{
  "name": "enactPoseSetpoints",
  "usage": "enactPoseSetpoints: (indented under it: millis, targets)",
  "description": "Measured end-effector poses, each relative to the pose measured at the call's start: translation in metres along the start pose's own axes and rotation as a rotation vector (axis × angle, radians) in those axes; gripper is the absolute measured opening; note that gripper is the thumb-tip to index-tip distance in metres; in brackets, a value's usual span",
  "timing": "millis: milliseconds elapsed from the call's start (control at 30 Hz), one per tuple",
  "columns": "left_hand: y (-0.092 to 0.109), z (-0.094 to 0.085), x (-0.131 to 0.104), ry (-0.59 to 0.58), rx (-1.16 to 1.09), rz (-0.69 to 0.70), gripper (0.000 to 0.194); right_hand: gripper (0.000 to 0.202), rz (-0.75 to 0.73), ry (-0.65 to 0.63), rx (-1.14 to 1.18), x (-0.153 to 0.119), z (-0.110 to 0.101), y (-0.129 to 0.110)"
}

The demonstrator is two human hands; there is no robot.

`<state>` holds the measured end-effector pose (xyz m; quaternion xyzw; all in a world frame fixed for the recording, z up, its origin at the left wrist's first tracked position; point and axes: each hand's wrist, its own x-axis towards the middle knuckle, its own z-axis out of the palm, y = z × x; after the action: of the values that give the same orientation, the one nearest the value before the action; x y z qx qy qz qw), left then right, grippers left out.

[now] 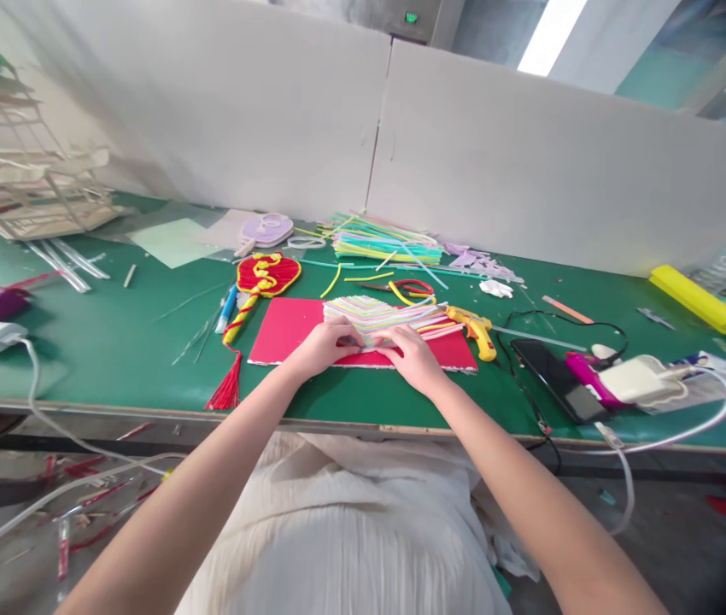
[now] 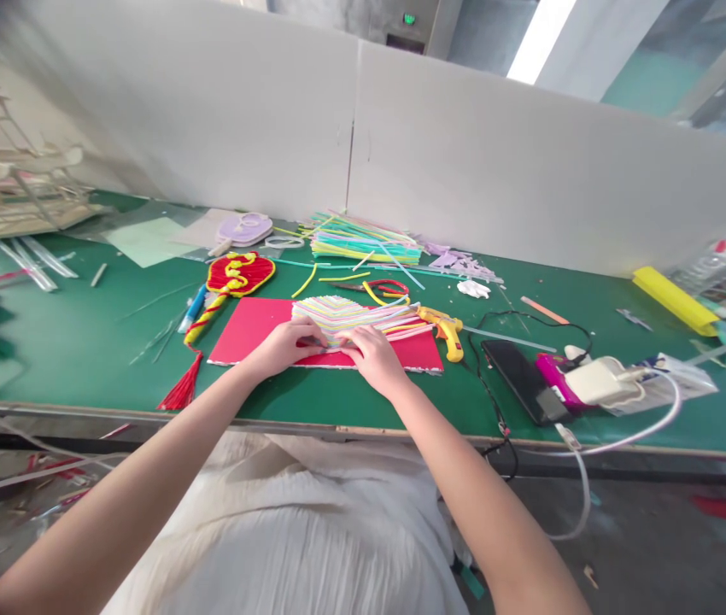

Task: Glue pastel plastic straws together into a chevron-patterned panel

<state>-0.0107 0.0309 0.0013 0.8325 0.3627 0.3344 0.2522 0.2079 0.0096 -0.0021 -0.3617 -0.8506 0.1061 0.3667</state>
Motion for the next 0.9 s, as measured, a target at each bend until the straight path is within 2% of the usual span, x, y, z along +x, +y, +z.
enactPoseSetpoints:
  millis: [300,533,733,900]
  targets:
    - [-0.002,0.000,0.000,0.006,0.006,0.016,0.007,0.019,0.034,0.041,0.051,-0.002,0.002,0.003]
    - [-0.001,0.000,0.000,-0.002,0.006,0.026,0.007,0.021,-0.018,0.023,0.034,-0.001,0.001,0.000]
    - [-0.001,0.000,0.000,0.009,0.012,0.038,0.008,0.017,-0.081,0.061,-0.042,0.001,0.002,-0.005]
    - [-0.001,0.000,-0.001,0.002,0.021,0.038,0.011,0.015,-0.092,0.015,-0.042,0.005,0.008,-0.009]
